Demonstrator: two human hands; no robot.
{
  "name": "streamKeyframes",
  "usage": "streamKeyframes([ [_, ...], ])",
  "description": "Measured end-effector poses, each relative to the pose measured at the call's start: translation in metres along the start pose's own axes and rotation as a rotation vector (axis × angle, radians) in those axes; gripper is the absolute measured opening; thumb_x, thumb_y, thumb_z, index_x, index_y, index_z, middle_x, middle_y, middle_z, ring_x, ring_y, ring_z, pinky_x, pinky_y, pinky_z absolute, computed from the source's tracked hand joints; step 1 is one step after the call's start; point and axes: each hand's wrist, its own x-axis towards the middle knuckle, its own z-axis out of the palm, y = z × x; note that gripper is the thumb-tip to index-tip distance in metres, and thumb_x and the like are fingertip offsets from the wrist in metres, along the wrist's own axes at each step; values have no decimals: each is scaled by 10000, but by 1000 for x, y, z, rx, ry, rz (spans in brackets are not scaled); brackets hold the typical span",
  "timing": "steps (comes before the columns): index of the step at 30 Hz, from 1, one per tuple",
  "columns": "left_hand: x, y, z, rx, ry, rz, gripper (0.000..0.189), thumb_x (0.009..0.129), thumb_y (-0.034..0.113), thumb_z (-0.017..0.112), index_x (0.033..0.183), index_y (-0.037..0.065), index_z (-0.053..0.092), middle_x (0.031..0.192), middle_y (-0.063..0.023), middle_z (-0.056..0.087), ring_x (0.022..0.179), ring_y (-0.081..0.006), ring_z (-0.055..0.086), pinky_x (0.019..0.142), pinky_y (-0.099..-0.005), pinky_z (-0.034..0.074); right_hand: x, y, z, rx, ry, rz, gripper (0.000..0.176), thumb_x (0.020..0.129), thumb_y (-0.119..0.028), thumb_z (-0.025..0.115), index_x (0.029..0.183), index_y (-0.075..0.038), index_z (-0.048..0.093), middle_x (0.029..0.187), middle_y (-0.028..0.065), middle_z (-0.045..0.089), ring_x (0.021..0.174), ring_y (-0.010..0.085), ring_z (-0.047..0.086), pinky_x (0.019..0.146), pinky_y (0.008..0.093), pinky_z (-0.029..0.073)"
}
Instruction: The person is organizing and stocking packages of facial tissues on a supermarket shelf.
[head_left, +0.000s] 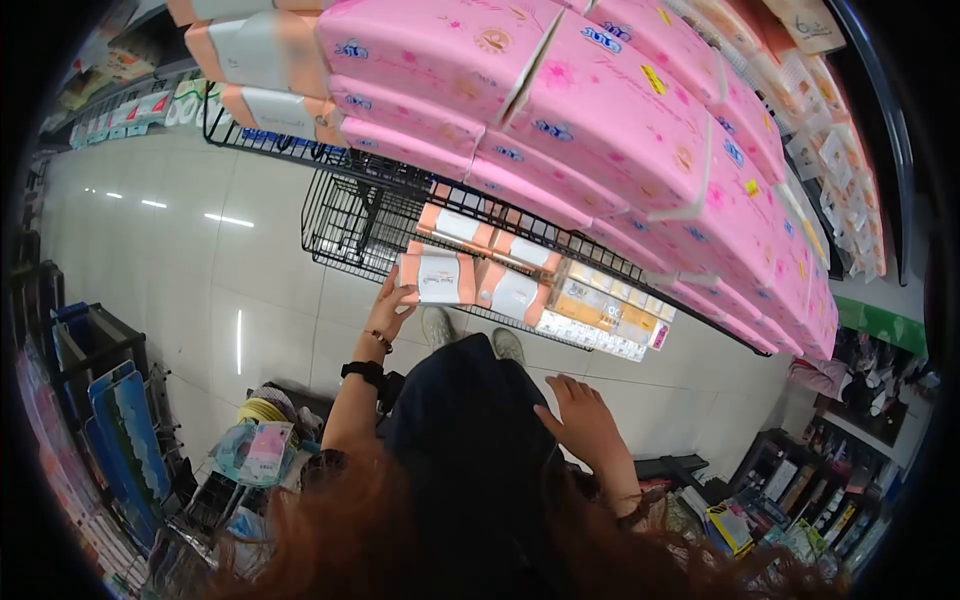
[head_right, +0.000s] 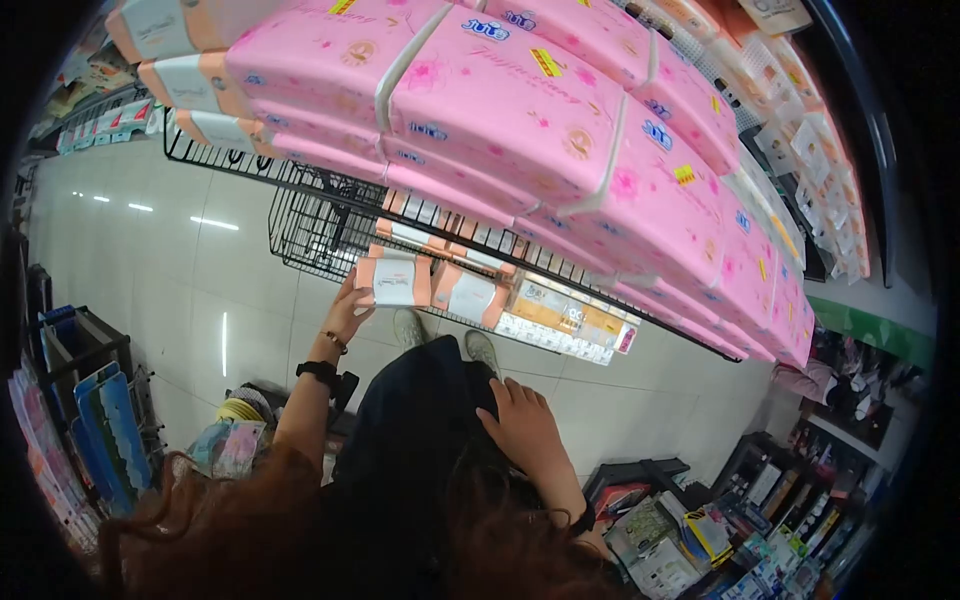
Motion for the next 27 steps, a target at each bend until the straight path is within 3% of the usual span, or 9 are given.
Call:
streamKeyframes([
  [2,17,4,-5,9,-99,19,682,767,140,580,1381,185,285,1224,-17,442,1127,-162,390,925,-386,339,-5,4,3,13,-35,39,451,824,-315,555,1138,-2,468,1082,161,539,1000,319,525,873,410,407],
  [6,67,-13,-22,58,-67,129,629,755,115,553,1349,151,348,999,-18,495,824,-133,450,770,-318,387,0,8,10,39,-70,135,450,822,-317,555,1136,-6,471,1097,164,537,1012,321,523,879,414,406],
  [7,77,-17,-23,123,-17,148,704,731,71,523,1386,131,274,999,-24,488,762,-121,445,674,-306,383,2,7,9,41,-73,137,450,822,-317,555,1136,-6,471,1097,164,537,1012,321,523,879,414,406],
  [10,49,5,10,10,236,45,681,712,103,543,1349,97,303,1010,-26,494,756,-143,474,652,-300,401,6,2,5,92,-71,137,446,822,-316,556,1132,-6,473,1109,161,536,1020,323,521,881,414,405],
  [13,67,-10,-18,-362,143,-53,641,697,128,549,1298,73,331,1043,-40,500,839,-189,516,715,-328,427,11,2,7,100,-64,132,443,824,-314,555,1131,-5,474,1112,157,536,1024,326,518,883,414,402],
  [17,76,-9,-29,-331,-104,-60,504,707,129,515,1200,84,422,1046,-47,516,920,-218,535,771,-351,443,11,6,11,116,-72,169,438,835,-317,538,1139,-7,472,1117,158,533,1033,332,513,892,413,396],
  [19,65,9,-10,-203,-95,-110,228,761,150,459,967,78,524,837,-21,537,810,-155,540,739,-291,428,12,8,12,116,-74,190,436,838,-317,533,1141,-8,471,1116,160,533,1033,334,512,894,413,394],
  [22,69,10,-6,-14,-194,-56,178,749,151,475,910,87,514,794,-6,522,786,-132,533,710,-270,427,12,7,13,122,-95,201,433,840,-314,531,1142,-10,470,1118,160,532,1034,336,512,895,414,394],
  [27,75,13,7,58,-109,-138,111,739,147,481,834,100,516,730,18,470,691,-114,485,637,-256,407,15,1,10,145,-70,176,429,844,-310,527,1142,-8,466,1103,172,538,1023,339,518,886,419,400],
])
